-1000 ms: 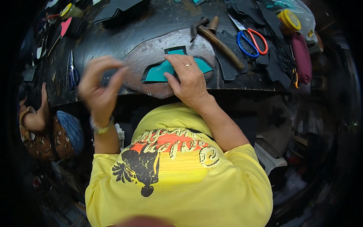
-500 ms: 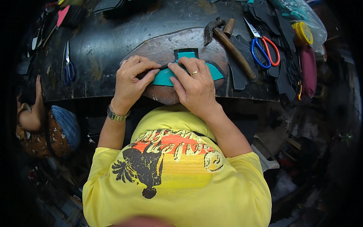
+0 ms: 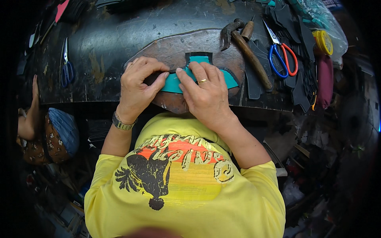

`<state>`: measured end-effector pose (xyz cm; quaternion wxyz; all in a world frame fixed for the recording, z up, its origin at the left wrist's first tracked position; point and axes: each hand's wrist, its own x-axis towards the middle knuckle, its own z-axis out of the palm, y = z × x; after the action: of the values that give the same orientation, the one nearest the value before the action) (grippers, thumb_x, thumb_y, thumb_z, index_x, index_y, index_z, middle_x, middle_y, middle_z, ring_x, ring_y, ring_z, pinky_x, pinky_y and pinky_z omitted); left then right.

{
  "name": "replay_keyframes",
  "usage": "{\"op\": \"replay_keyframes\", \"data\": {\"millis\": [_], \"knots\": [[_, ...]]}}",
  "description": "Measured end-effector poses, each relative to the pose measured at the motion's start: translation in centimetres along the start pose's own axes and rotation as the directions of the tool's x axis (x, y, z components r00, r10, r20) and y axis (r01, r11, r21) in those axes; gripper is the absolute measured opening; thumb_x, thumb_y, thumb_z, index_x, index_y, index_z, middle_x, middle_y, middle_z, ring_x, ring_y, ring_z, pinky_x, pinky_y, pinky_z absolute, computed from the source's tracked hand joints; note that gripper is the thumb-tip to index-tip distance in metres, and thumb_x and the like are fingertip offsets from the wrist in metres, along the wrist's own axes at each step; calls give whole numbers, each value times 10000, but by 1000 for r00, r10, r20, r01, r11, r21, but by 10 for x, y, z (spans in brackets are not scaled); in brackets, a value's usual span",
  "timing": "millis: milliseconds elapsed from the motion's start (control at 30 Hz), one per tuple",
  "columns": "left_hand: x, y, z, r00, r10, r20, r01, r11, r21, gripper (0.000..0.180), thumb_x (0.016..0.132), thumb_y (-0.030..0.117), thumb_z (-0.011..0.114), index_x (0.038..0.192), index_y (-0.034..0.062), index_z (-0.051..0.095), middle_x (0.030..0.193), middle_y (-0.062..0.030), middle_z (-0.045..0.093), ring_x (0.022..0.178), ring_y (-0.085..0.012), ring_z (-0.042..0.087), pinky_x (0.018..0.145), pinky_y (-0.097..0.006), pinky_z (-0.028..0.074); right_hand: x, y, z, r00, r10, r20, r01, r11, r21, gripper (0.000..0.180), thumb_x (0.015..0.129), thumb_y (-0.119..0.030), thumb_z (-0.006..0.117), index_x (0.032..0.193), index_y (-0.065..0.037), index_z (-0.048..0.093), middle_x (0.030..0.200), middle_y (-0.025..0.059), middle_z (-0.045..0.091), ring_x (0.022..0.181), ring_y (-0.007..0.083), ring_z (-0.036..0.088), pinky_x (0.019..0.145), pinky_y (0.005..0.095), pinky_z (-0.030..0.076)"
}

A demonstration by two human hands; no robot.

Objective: The person uses a hammer and a small metal tool to shape and trim black and teal rubber pieces on a curved metal work surface. They repeatedly reposition the pieces, tap them with the hammer, and use the tool to refine edges. Scissors are used to trim the black rubber, and the finished pieces are set aside on the table.

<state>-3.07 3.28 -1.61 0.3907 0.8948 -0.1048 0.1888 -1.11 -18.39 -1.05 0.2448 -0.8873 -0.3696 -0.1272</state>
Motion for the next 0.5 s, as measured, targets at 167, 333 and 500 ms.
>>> {"op": "replay_keyframes", "data": {"millis": [167,333,500], "knots": [[3,1,0,999,-40,-10,40,999,-12,89,822,135,794,905,118,765,913,-14,662,881,-231,655,837,-379,478,3,0,4,1000,1,-16,0,997,77,450,827,-85,766,1272,-88,705,1241,125,605,1144,351,583,966,491,474],[2,4,0,995,-96,1,96,995,-25,86,820,134,792,900,117,766,921,-22,658,895,-237,658,854,-384,483,2,1,6,999,-36,-34,37,998,47,475,800,-63,752,1271,-101,705,1239,126,604,1146,346,584,962,489,469],[2,3,-1,994,-106,24,107,993,-41,119,811,140,811,921,111,778,946,-32,667,916,-249,662,867,-395,489,3,0,3,1000,-10,-11,10,999,43,401,858,-65,759,1255,-117,743,1229,108,620,1126,324,587,931,453,471]]}}
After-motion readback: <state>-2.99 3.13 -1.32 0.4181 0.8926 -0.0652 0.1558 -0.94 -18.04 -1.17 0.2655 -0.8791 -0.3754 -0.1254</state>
